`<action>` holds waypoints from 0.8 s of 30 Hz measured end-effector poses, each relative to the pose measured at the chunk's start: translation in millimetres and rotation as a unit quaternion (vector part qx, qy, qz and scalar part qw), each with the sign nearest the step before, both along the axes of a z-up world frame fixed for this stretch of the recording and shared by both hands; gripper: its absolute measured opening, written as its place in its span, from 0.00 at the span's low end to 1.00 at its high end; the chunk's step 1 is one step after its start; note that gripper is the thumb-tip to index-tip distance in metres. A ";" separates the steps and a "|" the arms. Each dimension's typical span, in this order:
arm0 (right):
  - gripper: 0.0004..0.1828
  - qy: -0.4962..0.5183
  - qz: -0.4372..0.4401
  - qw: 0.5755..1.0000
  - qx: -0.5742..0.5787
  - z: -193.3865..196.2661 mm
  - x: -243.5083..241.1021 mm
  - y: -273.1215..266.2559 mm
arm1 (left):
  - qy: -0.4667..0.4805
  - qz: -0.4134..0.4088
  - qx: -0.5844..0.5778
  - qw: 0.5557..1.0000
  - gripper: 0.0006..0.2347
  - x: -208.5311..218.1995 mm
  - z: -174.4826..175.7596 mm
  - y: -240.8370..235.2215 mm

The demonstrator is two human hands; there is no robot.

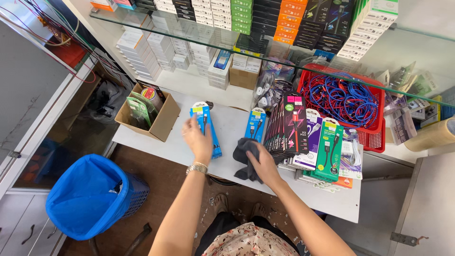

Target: The person wipes the packaging of several electronic accessories with a dark cloth and then places them on a glass shelf. The person handles blue and black boxes one at a time, wiping each before stacking them on the shelf.

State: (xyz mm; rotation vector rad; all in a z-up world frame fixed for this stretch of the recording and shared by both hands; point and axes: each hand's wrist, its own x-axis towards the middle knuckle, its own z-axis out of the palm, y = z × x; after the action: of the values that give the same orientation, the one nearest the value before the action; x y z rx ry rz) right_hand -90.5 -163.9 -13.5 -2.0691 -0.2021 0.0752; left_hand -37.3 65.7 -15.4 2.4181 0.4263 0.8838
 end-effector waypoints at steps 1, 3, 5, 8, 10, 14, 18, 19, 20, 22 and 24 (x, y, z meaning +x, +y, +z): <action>0.23 0.002 -0.022 0.999 0.035 -4.9 4.3 5.0 | 0.029 -0.098 -0.098 0.990 0.19 -6.0 4.1 -13.3; 0.25 0.045 -0.058 0.995 0.061 -14.0 19.0 15.4 | 0.105 -0.262 -0.294 0.913 0.15 -18.7 9.3 -38.7; 0.31 0.026 -0.026 0.994 0.101 -20.7 33.1 20.8 | 0.183 -0.307 -0.398 0.845 0.15 -21.6 10.6 -54.0; 0.46 0.024 0.090 0.979 0.183 -26.3 43.8 14.2 | 0.214 -0.276 -0.475 0.808 0.14 -5.4 3.9 -55.6; 0.50 0.175 0.116 0.948 0.238 -24.9 44.5 -1.7 | 0.150 -0.278 -0.587 0.745 0.14 10.3 -3.9 -37.2; 0.38 0.157 0.097 0.983 -0.003 -19.2 34.6 -4.3 | 0.105 -0.232 -0.604 0.755 0.15 35.7 -31.8 -23.0; 0.33 0.112 -0.041 0.988 0.098 11.5 34.0 2.8 | 0.088 -0.217 -0.585 0.776 0.20 56.6 -64.2 -36.3; 0.33 0.065 -0.059 0.989 0.123 22.5 37.3 1.6 | 0.094 -0.215 -0.576 0.783 0.22 59.2 -73.5 -41.8; 0.32 0.017 -0.069 0.989 0.130 33.6 42.7 -3.6 | 0.120 -0.208 -0.553 0.798 0.23 61.6 -83.5 -47.9; 0.29 -0.080 -0.087 0.983 0.140 53.7 55.5 -17.7 | 0.171 -0.197 -0.503 0.824 0.25 64.3 -104.5 -61.2; 0.31 0.007 -0.133 0.984 0.121 63.5 60.9 -30.5 | 0.298 -0.151 -0.426 0.840 0.26 63.2 -126.9 -76.8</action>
State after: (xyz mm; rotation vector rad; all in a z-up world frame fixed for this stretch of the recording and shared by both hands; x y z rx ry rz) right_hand -29.6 -194.4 50.0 -1.8339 0.0736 -0.0937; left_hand 25.9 -11.1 -142.2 1.7598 0.4987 -0.2289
